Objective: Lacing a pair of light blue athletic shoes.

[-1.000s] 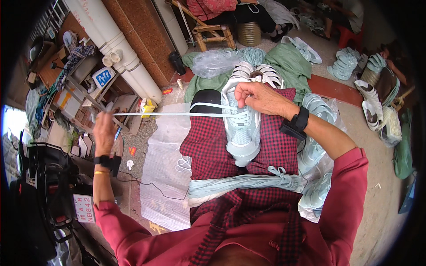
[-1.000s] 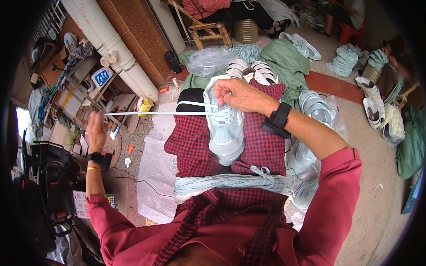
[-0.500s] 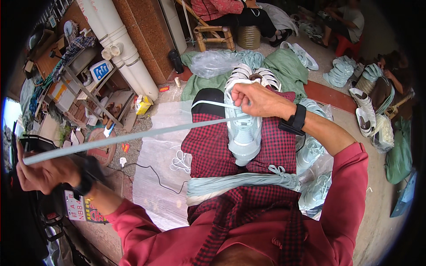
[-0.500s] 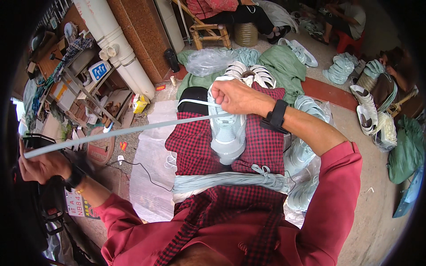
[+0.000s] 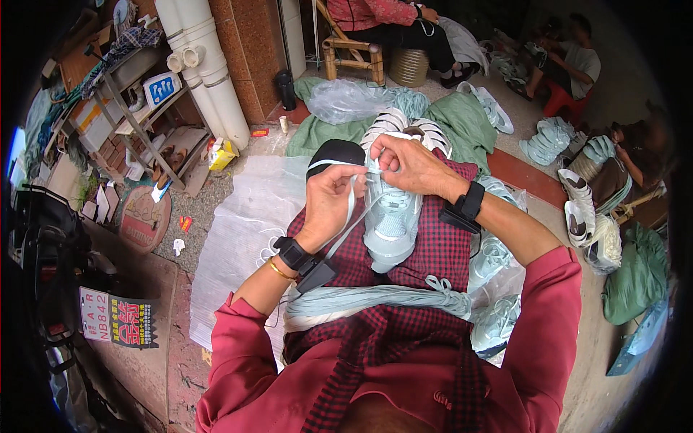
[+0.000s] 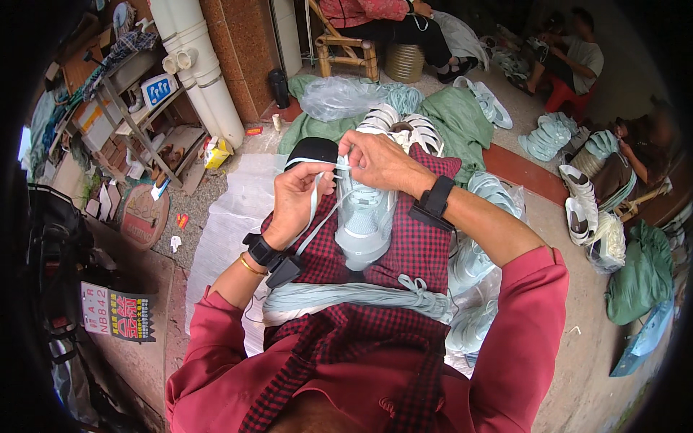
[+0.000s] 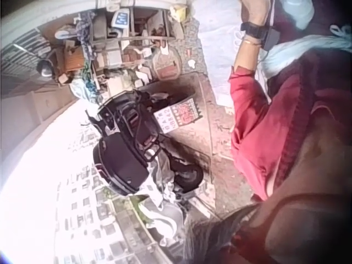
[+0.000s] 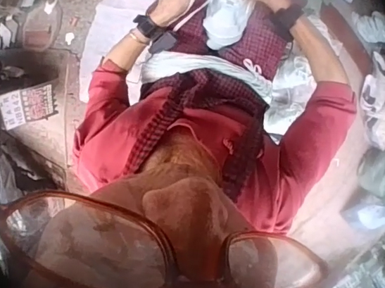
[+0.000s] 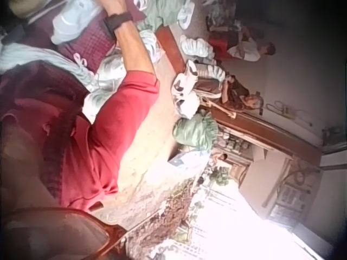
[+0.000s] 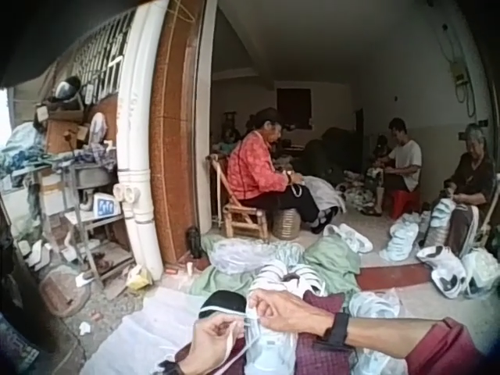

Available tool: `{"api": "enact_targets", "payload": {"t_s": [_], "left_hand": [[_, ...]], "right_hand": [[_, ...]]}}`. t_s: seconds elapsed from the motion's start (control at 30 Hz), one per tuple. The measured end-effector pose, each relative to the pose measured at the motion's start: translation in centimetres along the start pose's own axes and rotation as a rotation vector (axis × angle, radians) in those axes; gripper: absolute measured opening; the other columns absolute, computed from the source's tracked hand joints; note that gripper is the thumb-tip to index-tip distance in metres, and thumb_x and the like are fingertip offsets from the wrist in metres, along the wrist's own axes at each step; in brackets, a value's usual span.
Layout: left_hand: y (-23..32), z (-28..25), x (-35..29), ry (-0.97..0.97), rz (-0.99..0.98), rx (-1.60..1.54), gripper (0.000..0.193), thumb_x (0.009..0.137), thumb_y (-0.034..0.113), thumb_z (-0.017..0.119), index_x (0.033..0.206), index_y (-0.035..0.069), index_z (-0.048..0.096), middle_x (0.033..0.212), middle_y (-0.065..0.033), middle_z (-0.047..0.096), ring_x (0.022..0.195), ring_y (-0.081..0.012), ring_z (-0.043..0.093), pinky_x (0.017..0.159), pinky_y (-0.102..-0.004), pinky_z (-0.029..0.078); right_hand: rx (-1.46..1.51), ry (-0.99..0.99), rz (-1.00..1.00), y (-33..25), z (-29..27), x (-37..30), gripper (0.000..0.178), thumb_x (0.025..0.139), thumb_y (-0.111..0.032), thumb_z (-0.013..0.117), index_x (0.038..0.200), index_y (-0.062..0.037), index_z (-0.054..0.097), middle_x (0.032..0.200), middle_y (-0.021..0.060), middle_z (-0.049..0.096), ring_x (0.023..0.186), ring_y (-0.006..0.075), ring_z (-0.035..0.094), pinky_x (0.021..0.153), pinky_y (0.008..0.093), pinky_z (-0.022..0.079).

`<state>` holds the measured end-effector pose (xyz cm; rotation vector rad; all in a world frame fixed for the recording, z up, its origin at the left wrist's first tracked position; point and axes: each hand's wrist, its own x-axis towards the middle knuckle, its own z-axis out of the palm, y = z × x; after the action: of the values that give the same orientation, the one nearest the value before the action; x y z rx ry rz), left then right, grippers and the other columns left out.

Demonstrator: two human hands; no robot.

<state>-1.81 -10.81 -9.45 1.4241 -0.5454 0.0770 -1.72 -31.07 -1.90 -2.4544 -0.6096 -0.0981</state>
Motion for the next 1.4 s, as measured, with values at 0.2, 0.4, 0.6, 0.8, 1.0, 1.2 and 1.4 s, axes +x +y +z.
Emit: {"api": "enact_targets", "payload": {"t_s": [0.2, 0.4, 0.6, 0.8, 1.0, 1.2, 1.4], "left_hand": [[-0.3, 1.0, -0.2, 0.049, 0.038, 0.172, 0.014, 0.088, -0.003, 0.066, 0.101, 0.0, 0.07, 0.091, -0.0063, 0.067, 0.07, -0.0104, 0.067, 0.061, -0.0237, 0.052], [-0.3, 1.3, -0.2, 0.062, 0.114, 0.338, 0.015, 0.084, -0.008, 0.064, 0.096, 0.0, 0.067, 0.089, -0.0082, 0.066, 0.07, -0.012, 0.067, 0.058, -0.0251, 0.052], [-2.3, 2.2, 0.5, -0.018, 0.184, 0.103, 0.016, 0.084, -0.007, 0.065, 0.097, 0.002, 0.064, 0.084, -0.0046, 0.065, 0.071, -0.0096, 0.062, 0.062, -0.0245, 0.051], [-0.3, -1.1, 1.8, -0.169, -0.097, 0.097, 0.018, 0.084, -0.007, 0.065, 0.095, 0.003, 0.055, 0.075, -0.0002, 0.062, 0.066, -0.0061, 0.059, 0.059, -0.0215, 0.048], [0.2, -0.2, 2.0, -0.197, 0.064, 0.273, 0.018, 0.083, -0.012, 0.062, 0.092, 0.001, 0.054, 0.076, -0.0009, 0.062, 0.069, -0.0051, 0.061, 0.061, -0.0201, 0.049], [1.5, -0.6, 2.7, -0.212, 0.009, 0.347, 0.02, 0.081, -0.015, 0.061, 0.094, 0.0, 0.058, 0.078, -0.0023, 0.063, 0.069, -0.006, 0.061, 0.06, -0.0209, 0.05], [0.2, -1.1, 3.4, -0.241, -0.068, 0.259, 0.023, 0.078, -0.017, 0.058, 0.091, 0.001, 0.056, 0.08, -0.0001, 0.062, 0.072, -0.0057, 0.061, 0.067, -0.0207, 0.05]], "right_hand": [[0.05, -0.02, -0.021, 0.5, 0.0, 0.1, 0.034, 0.075, -0.004, 0.069, 0.106, -0.0051, 0.056, 0.082, 0.0037, 0.062, 0.075, 0.0144, 0.06, 0.069, 0.0297, 0.05], [0.062, -0.036, -0.013, 0.7, -0.3, 0.3, 0.035, 0.074, -0.007, 0.073, 0.106, -0.0051, 0.056, 0.082, 0.003, 0.062, 0.078, 0.0133, 0.06, 0.071, 0.0291, 0.05], [0.215, 0.018, -0.161, 2.4, -0.2, -0.2, 0.038, 0.072, -0.005, 0.073, 0.106, -0.0051, 0.057, 0.086, 0.0032, 0.062, 0.082, 0.0138, 0.06, 0.073, 0.0313, 0.051], [-0.063, 0.286, -0.299, 0.5, 2.9, -1.3, 0.03, 0.07, 0.002, 0.064, 0.098, -0.0041, 0.053, 0.087, 0.0142, 0.058, 0.083, 0.0355, 0.06, 0.07, 0.0464, 0.049], [-0.073, 0.284, -0.256, -0.2, 3.3, -2.8, 0.03, 0.073, 0.004, 0.061, 0.1, -0.0016, 0.052, 0.086, 0.0171, 0.056, 0.09, 0.0391, 0.058, 0.075, 0.0482, 0.047], [-0.094, 0.323, -0.213, -0.7, 4.0, -3.0, 0.028, 0.077, 0.005, 0.062, 0.102, -0.0008, 0.052, 0.087, 0.0184, 0.057, 0.089, 0.0401, 0.058, 0.074, 0.049, 0.047], [-0.17, 0.328, -0.132, -0.8, 4.3, -2.9, 0.026, 0.077, 0.006, 0.06, 0.1, 0.0019, 0.049, 0.086, 0.0218, 0.058, 0.086, 0.0432, 0.059, 0.071, 0.0508, 0.048]]}}
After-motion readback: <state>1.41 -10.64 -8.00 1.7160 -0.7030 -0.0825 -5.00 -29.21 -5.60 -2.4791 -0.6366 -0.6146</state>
